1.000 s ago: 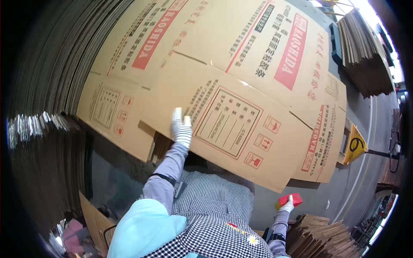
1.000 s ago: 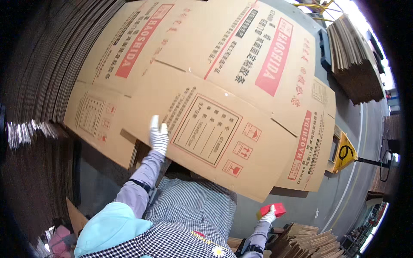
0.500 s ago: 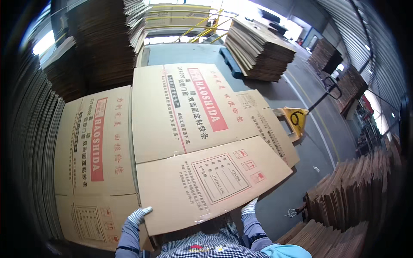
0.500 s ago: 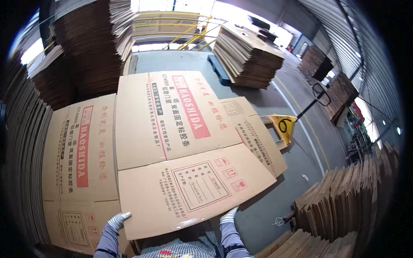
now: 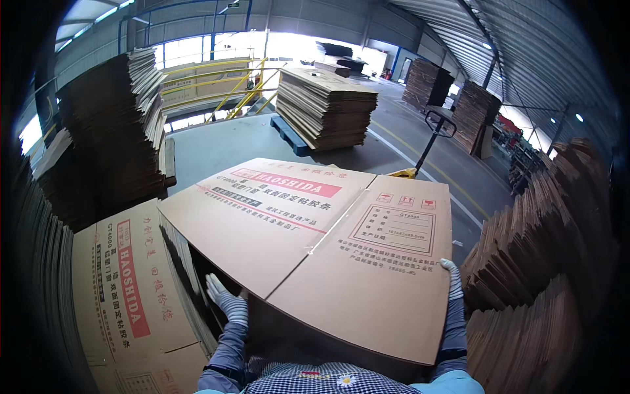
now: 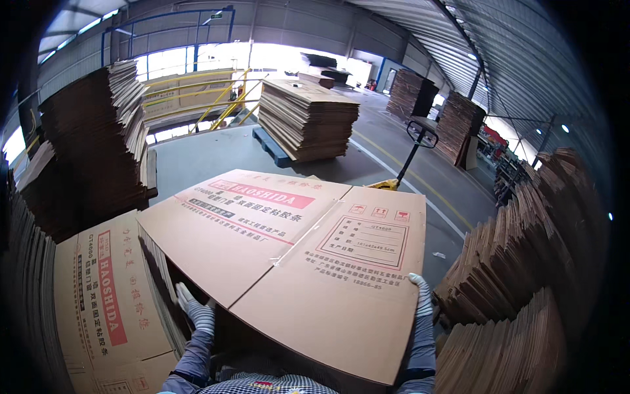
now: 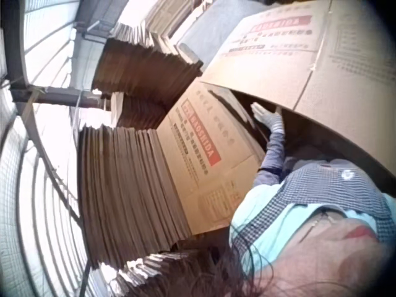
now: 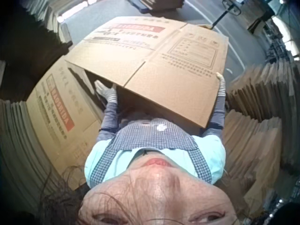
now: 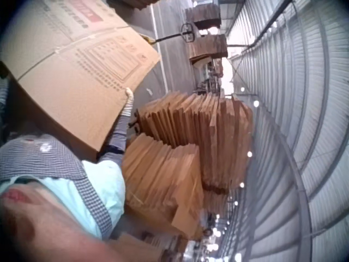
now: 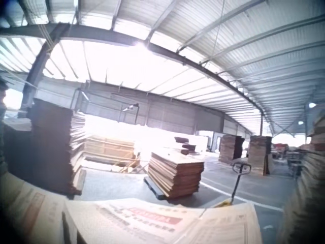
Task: Taping large cardboard boxes using a handheld tape dispenser.
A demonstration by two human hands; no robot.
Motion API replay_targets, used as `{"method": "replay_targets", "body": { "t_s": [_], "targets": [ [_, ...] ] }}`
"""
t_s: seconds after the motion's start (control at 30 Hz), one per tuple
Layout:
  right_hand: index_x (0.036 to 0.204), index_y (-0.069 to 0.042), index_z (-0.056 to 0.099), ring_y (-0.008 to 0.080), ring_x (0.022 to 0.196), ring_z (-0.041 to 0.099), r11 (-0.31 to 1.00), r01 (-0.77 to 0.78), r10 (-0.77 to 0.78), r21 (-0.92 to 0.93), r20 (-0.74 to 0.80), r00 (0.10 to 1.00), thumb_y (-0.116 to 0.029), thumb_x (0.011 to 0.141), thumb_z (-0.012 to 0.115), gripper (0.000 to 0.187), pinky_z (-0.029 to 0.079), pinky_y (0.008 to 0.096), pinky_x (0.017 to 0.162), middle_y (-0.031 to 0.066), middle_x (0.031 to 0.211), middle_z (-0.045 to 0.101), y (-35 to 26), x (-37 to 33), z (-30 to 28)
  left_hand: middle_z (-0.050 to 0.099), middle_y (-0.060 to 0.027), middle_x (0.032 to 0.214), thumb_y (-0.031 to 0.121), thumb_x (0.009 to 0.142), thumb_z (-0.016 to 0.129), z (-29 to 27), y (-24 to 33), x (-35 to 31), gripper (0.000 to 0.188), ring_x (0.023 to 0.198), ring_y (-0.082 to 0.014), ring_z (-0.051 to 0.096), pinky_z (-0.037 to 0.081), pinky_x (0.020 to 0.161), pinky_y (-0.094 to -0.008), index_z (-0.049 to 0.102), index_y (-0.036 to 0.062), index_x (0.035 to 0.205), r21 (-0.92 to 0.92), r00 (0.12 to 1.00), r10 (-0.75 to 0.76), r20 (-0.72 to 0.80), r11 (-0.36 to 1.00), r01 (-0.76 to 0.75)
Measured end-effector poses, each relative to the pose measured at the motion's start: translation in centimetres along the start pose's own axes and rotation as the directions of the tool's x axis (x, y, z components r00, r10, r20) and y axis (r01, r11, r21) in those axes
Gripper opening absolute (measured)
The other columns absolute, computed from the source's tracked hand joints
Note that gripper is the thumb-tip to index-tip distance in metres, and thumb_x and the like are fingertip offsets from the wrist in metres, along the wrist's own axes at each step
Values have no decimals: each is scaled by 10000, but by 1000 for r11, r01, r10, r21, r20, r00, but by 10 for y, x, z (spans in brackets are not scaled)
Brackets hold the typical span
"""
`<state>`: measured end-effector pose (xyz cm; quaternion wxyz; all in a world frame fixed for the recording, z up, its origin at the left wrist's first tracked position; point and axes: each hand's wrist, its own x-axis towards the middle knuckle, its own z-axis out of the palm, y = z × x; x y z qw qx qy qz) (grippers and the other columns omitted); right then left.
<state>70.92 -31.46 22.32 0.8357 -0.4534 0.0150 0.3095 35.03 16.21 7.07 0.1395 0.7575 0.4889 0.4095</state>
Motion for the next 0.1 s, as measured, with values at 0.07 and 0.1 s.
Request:
{"method": "replay_targets", "body": {
  "t_s": [0.07,0.1],
  "targets": [
    [1402,19,389,402,1098,596,997,-69,71,-19,158,985,-313,788,664,750,517,502,938,263,1271,550,-17,-9,30,286,-180,1548,428,714,778,22,-54,71,1051,1425,-376,254,170,1177,-514,222,23,1508,249,862,503,65,828,-502],
    [1473,11,307,450,1218,530,984,-165,178,-67,338,924,-382,783,659,869,474,535,998,296,1385,470,-22,-2,53,269,-142,1565,502,727,739,53,-120,107,1006,1426,-382,246,198,1171,-516,217,220,1539,442,513,846,148,407,-799]
  ]
}}
